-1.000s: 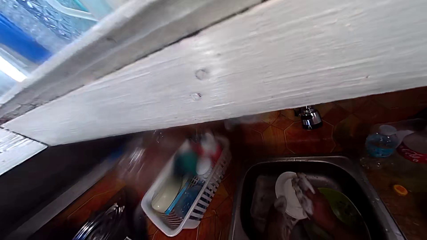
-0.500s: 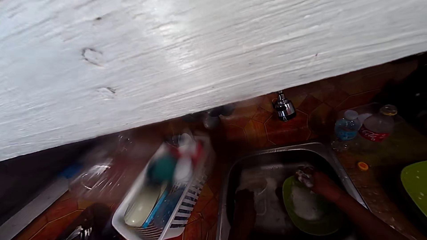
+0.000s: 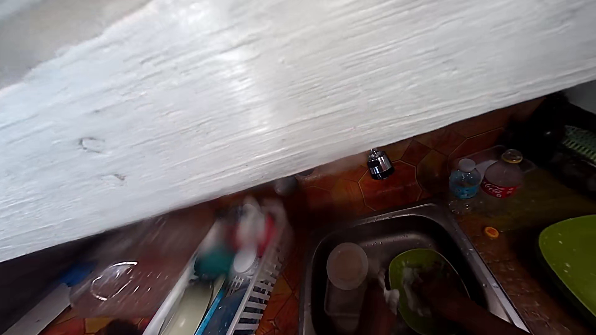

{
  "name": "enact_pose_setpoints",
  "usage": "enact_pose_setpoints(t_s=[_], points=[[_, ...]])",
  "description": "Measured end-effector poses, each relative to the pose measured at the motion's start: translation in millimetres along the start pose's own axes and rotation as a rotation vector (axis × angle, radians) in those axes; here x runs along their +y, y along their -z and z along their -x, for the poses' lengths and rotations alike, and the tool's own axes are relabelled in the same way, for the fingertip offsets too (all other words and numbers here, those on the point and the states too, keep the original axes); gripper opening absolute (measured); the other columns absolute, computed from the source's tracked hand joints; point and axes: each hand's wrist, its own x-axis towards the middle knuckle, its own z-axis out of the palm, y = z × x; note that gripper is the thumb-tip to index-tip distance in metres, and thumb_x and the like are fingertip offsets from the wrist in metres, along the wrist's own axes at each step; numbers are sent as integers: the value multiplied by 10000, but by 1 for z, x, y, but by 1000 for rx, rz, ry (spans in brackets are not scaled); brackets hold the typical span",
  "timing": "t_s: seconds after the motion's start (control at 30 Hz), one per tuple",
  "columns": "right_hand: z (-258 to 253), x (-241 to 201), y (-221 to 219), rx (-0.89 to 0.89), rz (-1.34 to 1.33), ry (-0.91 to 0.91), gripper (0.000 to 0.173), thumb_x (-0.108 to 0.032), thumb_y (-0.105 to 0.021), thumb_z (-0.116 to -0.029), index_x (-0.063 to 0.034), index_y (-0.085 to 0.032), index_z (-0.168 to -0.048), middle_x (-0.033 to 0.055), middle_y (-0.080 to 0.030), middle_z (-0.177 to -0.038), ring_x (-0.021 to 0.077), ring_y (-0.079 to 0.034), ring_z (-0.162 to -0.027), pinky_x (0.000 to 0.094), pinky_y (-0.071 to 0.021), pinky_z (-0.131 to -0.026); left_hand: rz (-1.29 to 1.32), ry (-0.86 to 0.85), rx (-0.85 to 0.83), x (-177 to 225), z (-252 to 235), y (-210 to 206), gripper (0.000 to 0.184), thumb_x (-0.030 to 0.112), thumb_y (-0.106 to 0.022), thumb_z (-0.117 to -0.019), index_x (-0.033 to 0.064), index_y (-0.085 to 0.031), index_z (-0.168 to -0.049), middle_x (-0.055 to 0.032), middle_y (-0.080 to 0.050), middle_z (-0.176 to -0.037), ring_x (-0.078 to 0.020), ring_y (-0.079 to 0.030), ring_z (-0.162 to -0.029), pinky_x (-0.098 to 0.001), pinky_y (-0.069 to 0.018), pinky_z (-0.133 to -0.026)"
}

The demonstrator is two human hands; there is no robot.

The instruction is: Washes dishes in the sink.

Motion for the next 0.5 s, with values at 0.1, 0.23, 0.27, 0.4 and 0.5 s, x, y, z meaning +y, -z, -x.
enact_pose_setpoints(t_s=[0.1,0.23,0.27,0.4,0.5], points=[[-7,8,-16,-18,27,41,468,-83,-686,-933,-51,-609,-1393,291,-470,-1504,520,-409,-1408,704,-422,-1050,200,171,-133,-11,-17,-30,673,329,-603,-1030,-48,-358,-1531,-274,-510,-1468,-366,-532,-1349,-490,-421,-1146],[-9,8,-16,34,-40,10,455,-14,-643,-935,-36,-608,-1388,316,-371,-1567,525,-361,-1441,664,-408,-1099,387,394,-318,-29,-35,-57,584,347,-555,-1059,-19,-409,-1489,-272,-587,-1348,-376,-628,-1175,-524,-513,-1001],[-8,6,-14,59,-75,-13,504,-11,-654,-926,-37,-575,-1423,324,-348,-1577,528,-365,-1437,659,-412,-1097,422,407,-340,-32,-36,-62,534,290,-554,-1061,-21,-430,-1477,-263,-600,-1328,-356,-634,-1154,-509,-517,-990],[-13,-6,-4,93,-292,-109,755,-78,-762,-853,-90,-428,-1531,302,-424,-1520,492,-536,-1292,632,-493,-1004,412,404,-295,-30,-38,-63,411,148,-524,-1051,-60,-491,-1404,-256,-618,-1262,-322,-631,-1101,-490,-515,-958],[-17,-13,-12,88,-594,12,500,-203,-679,-970,-33,-555,-1424,270,-551,-1406,416,-555,-1282,562,-441,-1089,369,340,-146,-20,-38,-48,480,122,-552,-1035,-71,-434,-1458,-302,-566,-1363,-393,-586,-1238,-542,-478,-1046]])
